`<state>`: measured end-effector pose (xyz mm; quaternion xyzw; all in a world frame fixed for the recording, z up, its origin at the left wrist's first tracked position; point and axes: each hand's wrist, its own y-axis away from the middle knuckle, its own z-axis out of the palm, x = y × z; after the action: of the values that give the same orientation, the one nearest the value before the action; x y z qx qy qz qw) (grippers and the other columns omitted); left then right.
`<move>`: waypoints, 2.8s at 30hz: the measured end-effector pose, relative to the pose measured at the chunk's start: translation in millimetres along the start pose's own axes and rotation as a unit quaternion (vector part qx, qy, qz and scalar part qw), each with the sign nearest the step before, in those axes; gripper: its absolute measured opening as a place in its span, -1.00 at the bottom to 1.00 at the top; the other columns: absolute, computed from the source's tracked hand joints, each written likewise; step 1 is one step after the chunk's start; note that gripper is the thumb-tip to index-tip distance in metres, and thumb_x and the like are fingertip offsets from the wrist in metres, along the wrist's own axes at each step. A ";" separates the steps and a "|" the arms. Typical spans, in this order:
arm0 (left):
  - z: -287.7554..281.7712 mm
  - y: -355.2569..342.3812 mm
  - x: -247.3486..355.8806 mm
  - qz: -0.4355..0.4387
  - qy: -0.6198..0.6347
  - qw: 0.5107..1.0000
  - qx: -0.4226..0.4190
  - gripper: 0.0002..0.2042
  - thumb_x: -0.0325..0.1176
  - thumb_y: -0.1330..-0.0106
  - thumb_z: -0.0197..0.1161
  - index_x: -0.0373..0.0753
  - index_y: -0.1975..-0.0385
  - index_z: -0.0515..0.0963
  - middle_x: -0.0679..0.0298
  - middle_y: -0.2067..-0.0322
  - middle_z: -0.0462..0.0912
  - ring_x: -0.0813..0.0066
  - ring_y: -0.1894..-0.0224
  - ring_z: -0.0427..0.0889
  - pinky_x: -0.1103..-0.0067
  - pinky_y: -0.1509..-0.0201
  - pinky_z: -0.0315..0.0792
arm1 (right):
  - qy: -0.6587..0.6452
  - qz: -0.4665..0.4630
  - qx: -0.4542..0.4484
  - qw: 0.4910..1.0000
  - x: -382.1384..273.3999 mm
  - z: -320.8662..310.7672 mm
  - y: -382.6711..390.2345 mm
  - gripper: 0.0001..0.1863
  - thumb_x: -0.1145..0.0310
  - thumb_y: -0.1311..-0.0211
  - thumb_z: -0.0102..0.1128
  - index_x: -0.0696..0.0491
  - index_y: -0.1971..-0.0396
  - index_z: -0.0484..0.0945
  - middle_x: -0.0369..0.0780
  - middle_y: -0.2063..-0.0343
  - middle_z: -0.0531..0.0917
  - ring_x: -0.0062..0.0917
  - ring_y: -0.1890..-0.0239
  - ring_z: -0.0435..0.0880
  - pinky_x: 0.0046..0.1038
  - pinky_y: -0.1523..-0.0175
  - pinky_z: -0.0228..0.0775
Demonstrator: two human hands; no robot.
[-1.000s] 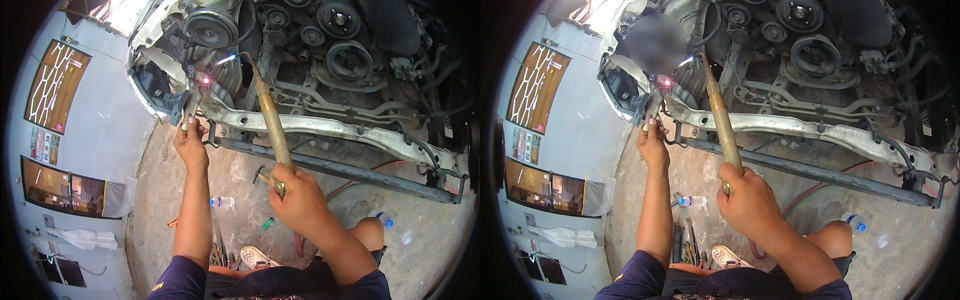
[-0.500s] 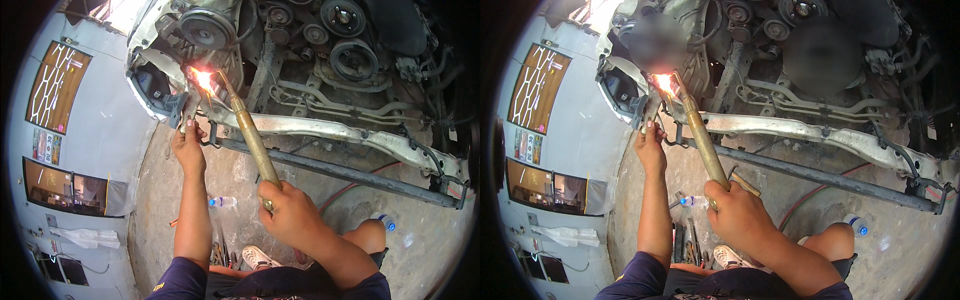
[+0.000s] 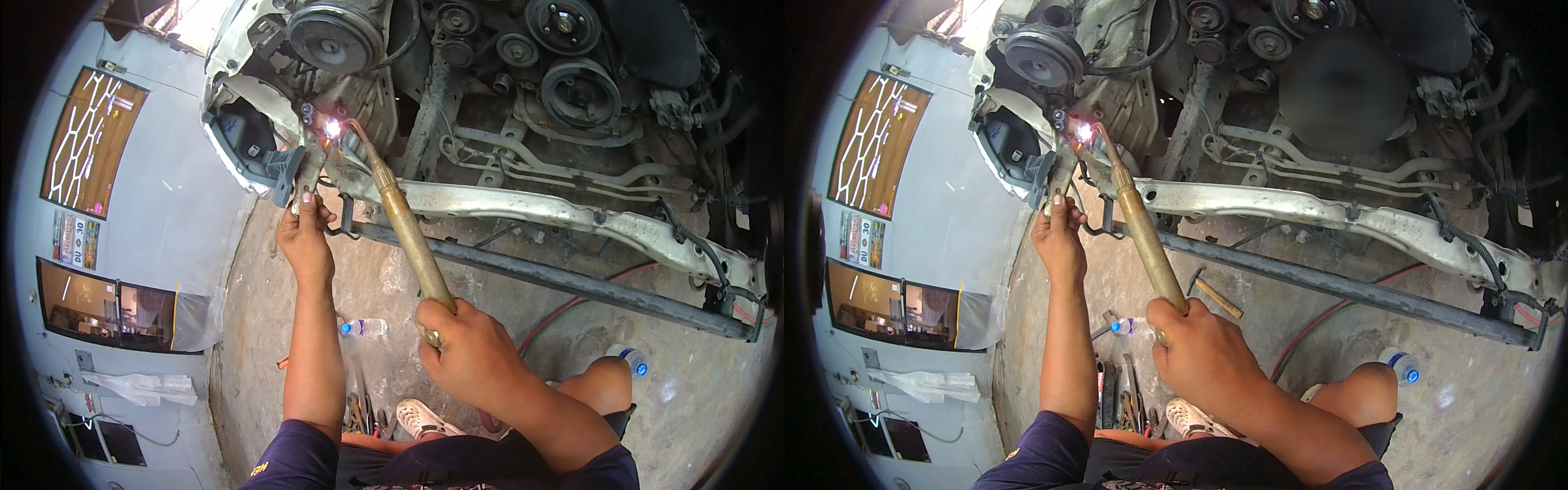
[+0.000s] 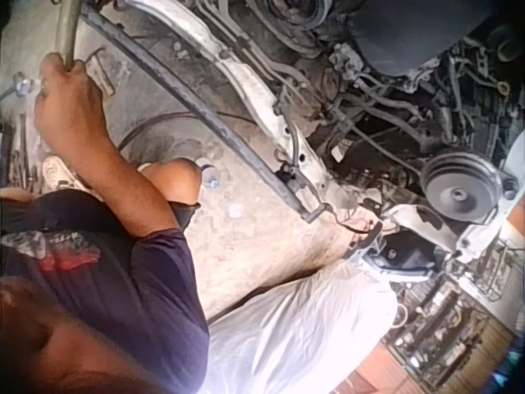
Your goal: The person uses a blowtorch to heat a metal bracket on the front of a vehicle and then strikes it with a hammer to adjust its shape.
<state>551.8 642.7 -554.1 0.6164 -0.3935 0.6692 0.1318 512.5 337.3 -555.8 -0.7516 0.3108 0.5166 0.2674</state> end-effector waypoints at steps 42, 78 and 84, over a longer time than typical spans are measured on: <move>7.2 1.0 -5.4 -0.013 0.034 0.999 0.011 -0.75 -0.25 -0.54 0.28 -0.36 0.24 0.66 0.31 0.38 0.66 0.61 0.38 0.61 0.60 0.25 0.62 | -0.001 0.021 -0.022 1.000 -0.3 4.1 -1.9 -0.75 0.41 -0.19 0.26 0.02 0.13 0.49 0.12 0.33 0.63 0.11 0.29 0.71 0.03 0.14 0.61; 4.8 0.7 -0.1 -0.033 0.023 0.999 0.004 -0.76 -0.25 -0.52 0.31 -0.34 0.27 0.66 0.28 0.36 0.71 0.60 0.39 0.62 0.58 0.27 0.61 | 0.014 0.014 -0.015 1.000 1.9 9.4 -4.2 -0.73 0.43 -0.17 0.27 0.03 0.13 0.49 0.10 0.33 0.63 0.08 0.29 0.71 0.02 0.14 0.60; 3.2 0.2 -0.8 -0.039 0.020 0.999 0.004 -0.78 -0.26 -0.53 0.29 -0.32 0.21 0.66 0.27 0.32 0.70 0.59 0.38 0.63 0.62 0.25 0.61 | 0.017 0.015 -0.021 1.000 1.5 9.0 -3.9 -0.73 0.42 -0.18 0.27 0.02 0.12 0.48 0.10 0.32 0.62 0.10 0.28 0.71 0.02 0.14 0.60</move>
<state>554.2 640.6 -555.1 0.6182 -0.3635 0.6776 0.1630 510.4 346.1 -559.9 -0.7610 0.3159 0.5142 0.2379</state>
